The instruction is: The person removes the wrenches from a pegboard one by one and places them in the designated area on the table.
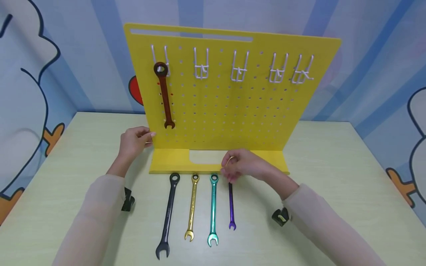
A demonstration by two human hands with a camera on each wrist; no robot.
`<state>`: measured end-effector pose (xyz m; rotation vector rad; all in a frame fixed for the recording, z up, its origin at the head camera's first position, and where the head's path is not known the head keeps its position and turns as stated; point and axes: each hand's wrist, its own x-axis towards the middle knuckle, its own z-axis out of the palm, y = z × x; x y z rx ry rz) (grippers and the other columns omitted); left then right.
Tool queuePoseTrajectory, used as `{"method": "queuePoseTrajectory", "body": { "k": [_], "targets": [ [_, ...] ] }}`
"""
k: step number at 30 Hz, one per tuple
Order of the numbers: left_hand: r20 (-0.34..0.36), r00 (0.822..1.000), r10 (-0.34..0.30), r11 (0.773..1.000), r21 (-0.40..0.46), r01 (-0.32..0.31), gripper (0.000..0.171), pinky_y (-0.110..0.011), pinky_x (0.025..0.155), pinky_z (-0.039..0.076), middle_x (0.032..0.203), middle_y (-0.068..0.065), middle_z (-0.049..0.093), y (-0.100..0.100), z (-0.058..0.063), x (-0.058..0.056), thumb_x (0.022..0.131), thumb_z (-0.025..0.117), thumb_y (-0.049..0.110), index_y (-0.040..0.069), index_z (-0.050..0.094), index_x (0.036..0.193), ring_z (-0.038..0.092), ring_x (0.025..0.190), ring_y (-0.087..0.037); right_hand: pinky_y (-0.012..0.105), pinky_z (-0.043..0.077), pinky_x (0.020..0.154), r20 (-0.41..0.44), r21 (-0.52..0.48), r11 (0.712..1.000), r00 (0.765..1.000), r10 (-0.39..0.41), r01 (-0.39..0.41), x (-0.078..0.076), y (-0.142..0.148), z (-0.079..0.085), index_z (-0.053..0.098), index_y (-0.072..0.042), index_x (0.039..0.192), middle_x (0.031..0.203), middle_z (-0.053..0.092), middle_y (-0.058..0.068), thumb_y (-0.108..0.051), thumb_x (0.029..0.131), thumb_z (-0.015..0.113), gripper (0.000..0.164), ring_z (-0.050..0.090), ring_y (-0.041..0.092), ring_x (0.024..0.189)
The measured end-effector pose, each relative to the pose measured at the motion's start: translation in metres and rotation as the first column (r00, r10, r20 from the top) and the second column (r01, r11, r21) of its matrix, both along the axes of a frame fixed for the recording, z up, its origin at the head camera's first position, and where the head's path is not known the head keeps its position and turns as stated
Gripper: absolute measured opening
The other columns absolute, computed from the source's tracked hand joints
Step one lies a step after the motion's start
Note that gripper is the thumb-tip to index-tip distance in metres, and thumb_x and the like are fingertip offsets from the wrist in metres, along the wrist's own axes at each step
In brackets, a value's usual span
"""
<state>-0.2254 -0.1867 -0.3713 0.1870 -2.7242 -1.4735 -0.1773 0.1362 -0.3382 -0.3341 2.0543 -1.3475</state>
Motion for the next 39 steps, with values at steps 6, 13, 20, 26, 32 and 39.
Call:
{"method": "queuePoseTrajectory", "body": {
  "k": [6,13,20,26,32,39],
  "targets": [
    [0.011,1.0,-0.004,1.0,0.007,0.004,0.028,-0.03,0.076,0.054,0.101,-0.021,0.06,0.0,0.002,0.001,0.091,0.055,0.017,-0.006,0.06,0.107,0.061,0.091,-0.029,0.041,0.056,0.072,-0.024,-0.006,1.0,1.0,0.011,-0.012,-0.003,-0.01,0.01,0.053,0.002,0.098,0.093,0.06,0.027,-0.006,0.088,0.059,0.015,0.059,0.04,0.08],
    [0.015,1.0,-0.001,1.0,0.008,0.001,0.028,-0.03,0.075,0.054,0.099,-0.02,0.06,-0.001,0.001,0.001,0.091,0.055,0.018,-0.006,0.06,0.106,0.061,0.09,-0.029,0.045,0.054,0.077,-0.063,-0.015,0.999,0.998,0.028,-0.029,-0.007,-0.02,0.017,0.052,0.006,0.105,0.098,0.06,0.026,-0.004,0.087,0.06,0.023,0.06,0.038,0.083],
    [0.0,1.0,-0.007,1.0,0.008,0.007,0.027,-0.028,0.074,0.054,0.098,-0.021,0.06,-0.001,-0.001,0.0,0.092,0.056,0.016,-0.006,0.06,0.105,0.061,0.089,-0.029,0.05,0.05,0.083,-0.091,-0.063,0.997,0.995,0.032,-0.038,-0.014,-0.032,0.026,0.05,0.005,0.115,0.103,0.057,0.025,0.0,0.089,0.056,0.027,0.056,0.042,0.094],
    [0.0,1.0,-0.009,1.0,0.014,0.009,0.027,-0.028,0.073,0.054,0.099,-0.021,0.06,-0.001,0.0,0.0,0.092,0.056,0.016,-0.007,0.06,0.105,0.061,0.089,-0.029,0.046,0.051,0.084,-0.122,-0.057,0.998,0.992,0.03,-0.037,-0.021,-0.041,0.031,0.048,0.003,0.121,0.106,0.058,0.016,-0.002,0.088,0.059,0.035,0.056,0.035,0.099],
    [0.0,1.0,-0.005,1.0,0.019,0.005,0.027,-0.027,0.072,0.054,0.099,-0.02,0.06,-0.001,-0.001,-0.001,0.091,0.056,0.017,-0.006,0.06,0.105,0.06,0.088,-0.028,0.042,0.051,0.084,-0.154,-0.048,0.997,0.987,0.045,-0.053,-0.026,-0.049,0.035,0.046,0.004,0.125,0.111,0.057,0.015,-0.005,0.088,0.06,0.041,0.056,0.031,0.101],
    [-0.043,0.999,0.021,1.0,0.003,-0.021,0.029,-0.016,0.054,0.053,0.091,-0.011,0.062,-0.02,-0.047,-0.031,0.086,0.061,0.028,0.003,0.064,0.1,0.061,0.078,-0.018,0.041,0.05,0.086,-0.173,-0.069,0.996,0.984,0.051,-0.064,-0.029,-0.057,0.038,0.045,0.003,0.126,0.119,0.052,0.018,-0.004,0.087,0.06,0.042,0.056,0.025,0.101]
  ]
}}
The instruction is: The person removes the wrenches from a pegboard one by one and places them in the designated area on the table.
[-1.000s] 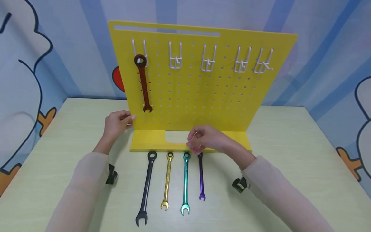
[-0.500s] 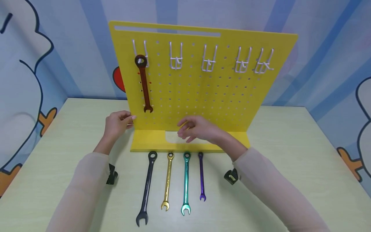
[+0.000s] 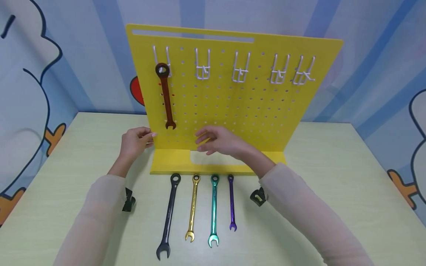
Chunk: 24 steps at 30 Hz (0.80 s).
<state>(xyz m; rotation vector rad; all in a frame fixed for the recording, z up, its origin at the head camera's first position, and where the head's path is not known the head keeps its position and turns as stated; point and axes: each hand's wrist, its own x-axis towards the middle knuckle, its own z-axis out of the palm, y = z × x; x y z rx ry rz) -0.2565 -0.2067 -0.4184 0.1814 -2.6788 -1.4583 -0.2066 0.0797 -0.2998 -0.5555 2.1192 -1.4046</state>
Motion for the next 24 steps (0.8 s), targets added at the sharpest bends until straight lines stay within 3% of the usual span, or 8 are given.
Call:
{"method": "queuePoseTrajectory", "body": {
  "k": [2,5,10,13,15,18,24],
  "targets": [
    [-0.019,1.0,-0.003,1.0,-0.018,0.003,0.031,-0.017,0.058,0.054,0.091,-0.01,0.062,-0.006,-0.013,-0.009,0.085,0.061,0.031,0.005,0.064,0.1,0.061,0.078,-0.017,0.037,0.052,0.084,-0.006,-0.009,1.0,1.0,0.005,-0.005,-0.001,-0.002,0.002,0.044,0.003,0.127,0.121,0.051,0.019,-0.003,0.087,0.06,0.043,0.056,0.025,0.101],
    [-0.019,1.0,-0.007,1.0,-0.013,0.006,0.032,-0.021,0.064,0.055,0.092,-0.01,0.062,-0.008,-0.017,-0.011,0.086,0.06,0.033,0.004,0.064,0.101,0.062,0.078,-0.017,0.035,0.052,0.083,-0.008,-0.03,1.0,1.0,0.008,-0.008,-0.002,-0.005,0.004,0.043,0.002,0.128,0.123,0.05,0.02,-0.003,0.087,0.06,0.045,0.056,0.025,0.101],
    [0.011,1.0,0.008,1.0,-0.014,-0.008,0.03,-0.017,0.052,0.053,0.092,-0.012,0.062,0.005,0.011,0.007,0.087,0.06,0.028,0.001,0.063,0.101,0.061,0.08,-0.019,0.039,0.049,0.088,0.002,-0.059,0.998,1.0,-0.004,0.004,-0.005,-0.011,0.005,0.041,0.0,0.13,0.126,0.048,0.018,-0.002,0.087,0.06,0.047,0.055,0.024,0.103],
    [0.027,1.0,0.006,1.0,-0.009,-0.006,0.028,-0.019,0.055,0.054,0.094,-0.016,0.062,0.014,0.032,0.022,0.088,0.06,0.022,-0.002,0.062,0.102,0.061,0.082,-0.023,0.04,0.049,0.089,-0.02,-0.059,0.998,1.0,-0.006,0.004,-0.006,-0.014,0.007,0.041,-0.001,0.131,0.126,0.048,0.016,-0.003,0.088,0.059,0.047,0.055,0.024,0.102],
    [0.034,0.999,-0.001,1.0,0.004,0.001,0.028,-0.025,0.067,0.056,0.096,-0.019,0.061,0.017,0.04,0.027,0.089,0.059,0.02,-0.004,0.061,0.103,0.061,0.085,-0.026,0.039,0.049,0.089,-0.04,-0.063,0.998,0.999,-0.005,0.002,-0.008,-0.016,0.008,0.041,-0.002,0.131,0.127,0.048,0.015,-0.003,0.087,0.06,0.047,0.054,0.024,0.104],
    [0.039,0.999,-0.017,1.0,0.011,0.017,0.028,-0.031,0.076,0.054,0.099,-0.021,0.061,0.02,0.047,0.032,0.091,0.056,0.018,-0.006,0.06,0.105,0.06,0.089,-0.03,0.035,0.048,0.089,-0.059,-0.079,0.997,0.998,-0.008,0.003,-0.011,-0.019,0.011,0.04,-0.004,0.133,0.129,0.047,0.013,-0.004,0.087,0.061,0.05,0.052,0.024,0.107],
    [0.033,0.999,-0.025,0.999,0.045,0.024,0.028,-0.032,0.077,0.054,0.101,-0.023,0.061,0.02,0.049,0.033,0.091,0.056,0.016,-0.008,0.059,0.104,0.06,0.091,-0.032,0.032,0.045,0.093,-0.079,-0.125,0.992,0.997,-0.017,0.007,-0.015,-0.023,0.017,0.037,-0.008,0.136,0.132,0.046,0.009,-0.006,0.085,0.063,0.057,0.046,0.027,0.116]
  ]
}}
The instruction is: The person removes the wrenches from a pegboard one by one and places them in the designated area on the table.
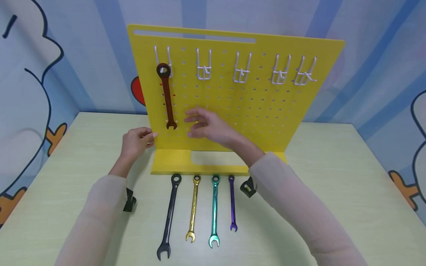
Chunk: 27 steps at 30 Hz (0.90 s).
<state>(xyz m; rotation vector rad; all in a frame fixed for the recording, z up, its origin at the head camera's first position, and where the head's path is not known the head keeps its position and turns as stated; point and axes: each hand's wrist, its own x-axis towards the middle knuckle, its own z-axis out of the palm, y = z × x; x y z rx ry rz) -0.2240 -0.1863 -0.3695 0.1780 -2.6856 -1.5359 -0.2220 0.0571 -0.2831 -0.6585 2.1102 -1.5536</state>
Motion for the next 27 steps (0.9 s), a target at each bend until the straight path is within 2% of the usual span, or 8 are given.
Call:
{"method": "queuePoseTrajectory", "body": {
  "k": [8,20,27],
  "targets": [
    [0.001,1.0,0.005,1.0,0.003,-0.005,0.027,-0.032,0.076,0.054,0.101,-0.023,0.061,0.0,0.0,0.0,0.09,0.057,0.016,-0.008,0.06,0.104,0.06,0.091,-0.031,0.03,0.043,0.095,0.0,-0.059,0.998,1.0,-0.012,0.012,-0.004,-0.01,0.005,0.038,-0.012,0.136,0.133,0.046,0.005,-0.01,0.086,0.064,0.057,0.045,0.023,0.118],
    [0.003,1.0,0.003,1.0,-0.003,-0.003,0.028,-0.031,0.076,0.054,0.099,-0.022,0.061,-0.001,0.0,0.0,0.09,0.057,0.017,-0.008,0.06,0.103,0.06,0.089,-0.029,0.034,0.039,0.099,-0.02,-0.086,0.996,0.999,-0.028,0.026,-0.007,-0.025,0.007,0.033,-0.019,0.139,0.137,0.042,0.0,-0.013,0.082,0.07,0.068,0.04,0.02,0.122],
    [0.002,1.0,-0.004,1.0,-0.011,0.004,0.028,-0.03,0.076,0.054,0.099,-0.022,0.061,-0.001,0.0,-0.001,0.09,0.057,0.017,-0.007,0.06,0.104,0.061,0.089,-0.029,0.032,0.039,0.098,-0.036,-0.084,0.996,0.999,-0.024,0.021,-0.007,-0.029,0.008,0.032,-0.018,0.14,0.135,0.043,0.002,-0.013,0.082,0.07,0.07,0.041,0.018,0.122]
  ]
}}
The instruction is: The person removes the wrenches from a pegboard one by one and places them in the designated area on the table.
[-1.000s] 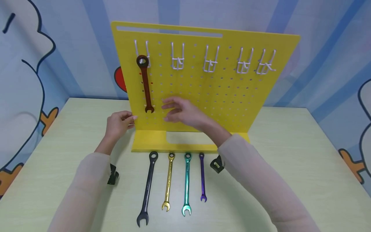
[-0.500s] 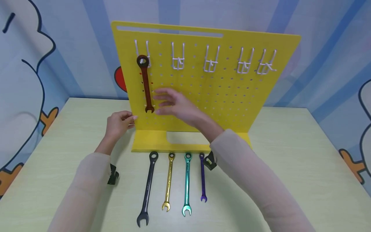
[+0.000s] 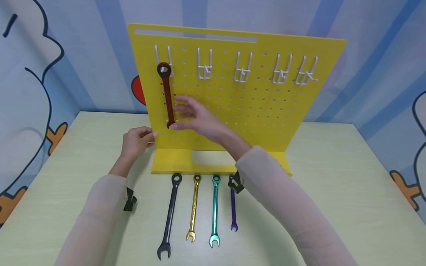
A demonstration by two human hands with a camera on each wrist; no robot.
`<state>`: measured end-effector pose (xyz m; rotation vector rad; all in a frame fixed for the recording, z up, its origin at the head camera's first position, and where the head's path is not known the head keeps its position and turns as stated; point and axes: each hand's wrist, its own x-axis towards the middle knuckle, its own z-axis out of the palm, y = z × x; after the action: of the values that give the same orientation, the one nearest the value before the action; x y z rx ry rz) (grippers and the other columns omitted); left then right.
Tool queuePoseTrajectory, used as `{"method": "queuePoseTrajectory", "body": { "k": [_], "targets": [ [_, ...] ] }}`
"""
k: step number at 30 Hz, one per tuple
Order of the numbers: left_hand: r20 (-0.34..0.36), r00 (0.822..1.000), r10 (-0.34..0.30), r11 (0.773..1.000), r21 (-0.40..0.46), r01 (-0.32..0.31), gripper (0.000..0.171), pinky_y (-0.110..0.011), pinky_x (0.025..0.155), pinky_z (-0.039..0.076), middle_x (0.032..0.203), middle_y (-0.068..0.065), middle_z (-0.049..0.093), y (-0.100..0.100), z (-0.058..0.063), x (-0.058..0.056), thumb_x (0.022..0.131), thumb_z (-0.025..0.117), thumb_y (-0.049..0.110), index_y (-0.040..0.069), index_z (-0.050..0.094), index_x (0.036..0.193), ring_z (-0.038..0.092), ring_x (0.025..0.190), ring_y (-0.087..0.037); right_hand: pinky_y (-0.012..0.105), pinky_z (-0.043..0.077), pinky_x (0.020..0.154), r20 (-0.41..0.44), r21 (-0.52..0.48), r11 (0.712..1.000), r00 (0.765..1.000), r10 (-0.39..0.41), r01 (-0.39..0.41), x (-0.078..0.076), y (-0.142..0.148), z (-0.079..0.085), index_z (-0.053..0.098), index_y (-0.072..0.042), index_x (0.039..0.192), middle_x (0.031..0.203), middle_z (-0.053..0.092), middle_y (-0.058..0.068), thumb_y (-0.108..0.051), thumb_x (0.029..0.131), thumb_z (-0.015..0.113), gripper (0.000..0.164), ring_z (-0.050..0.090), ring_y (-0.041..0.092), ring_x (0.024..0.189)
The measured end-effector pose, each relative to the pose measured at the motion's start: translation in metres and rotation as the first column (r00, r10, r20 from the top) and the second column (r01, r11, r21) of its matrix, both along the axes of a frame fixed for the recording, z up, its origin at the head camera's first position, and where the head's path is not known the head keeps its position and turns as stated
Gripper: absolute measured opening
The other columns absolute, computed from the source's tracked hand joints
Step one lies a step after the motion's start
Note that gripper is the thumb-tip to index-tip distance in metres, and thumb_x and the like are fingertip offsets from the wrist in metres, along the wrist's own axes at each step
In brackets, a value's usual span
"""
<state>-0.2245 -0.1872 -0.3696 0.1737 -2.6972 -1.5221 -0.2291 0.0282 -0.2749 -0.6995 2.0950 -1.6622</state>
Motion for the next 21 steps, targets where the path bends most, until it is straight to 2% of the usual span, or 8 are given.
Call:
{"method": "queuePoseTrajectory", "body": {
  "k": [10,14,19,21],
  "targets": [
    [-0.021,1.0,0.003,1.0,-0.001,-0.003,0.027,-0.028,0.073,0.054,0.097,-0.022,0.062,0.0008,0.0002,0.0006,0.09,0.057,0.016,-0.008,0.061,0.102,0.061,0.088,-0.029,0.03,0.047,0.087,-0.017,0.026,1.0,1.0,0.0,0.0,0.0005,-0.0018,0.003,0.04,-0.013,0.135,0.115,0.052,0.005,-0.01,0.084,0.067,0.058,0.051,0.018,0.104],
    [-0.039,0.999,-0.006,1.0,0.007,0.006,0.026,-0.029,0.073,0.054,0.096,-0.024,0.061,0.0012,0.0004,0.0019,0.09,0.057,0.015,-0.009,0.06,0.101,0.061,0.087,-0.03,0.035,0.048,0.087,-0.013,0.028,1.0,1.0,0.0,0.0,0.0014,-0.0029,0.0049,0.04,-0.011,0.135,0.11,0.053,0.007,-0.008,0.084,0.066,0.057,0.053,0.019,0.097],
    [-0.026,1.0,-0.003,1.0,0.011,0.003,0.027,-0.029,0.073,0.054,0.099,-0.024,0.061,0.0007,-0.0004,0.0014,0.09,0.057,0.015,-0.009,0.06,0.103,0.061,0.089,-0.03,0.044,0.046,0.086,-0.022,0.018,1.0,1.0,0.008,-0.007,0.0027,-0.0042,0.0066,0.043,-0.007,0.132,0.104,0.055,0.009,-0.004,0.085,0.064,0.052,0.053,0.021,0.092],
    [-0.023,1.0,-0.002,1.0,0.013,0.002,0.027,-0.03,0.074,0.054,0.1,-0.024,0.061,0.0006,-0.0005,0.0013,0.09,0.057,0.015,-0.009,0.06,0.104,0.061,0.09,-0.031,0.04,0.048,0.081,-0.034,0.024,1.0,0.999,0.005,-0.004,0.0036,-0.0046,0.0077,0.045,-0.006,0.13,0.102,0.055,0.009,-0.003,0.085,0.063,0.049,0.053,0.02,0.09]
  ]
}}
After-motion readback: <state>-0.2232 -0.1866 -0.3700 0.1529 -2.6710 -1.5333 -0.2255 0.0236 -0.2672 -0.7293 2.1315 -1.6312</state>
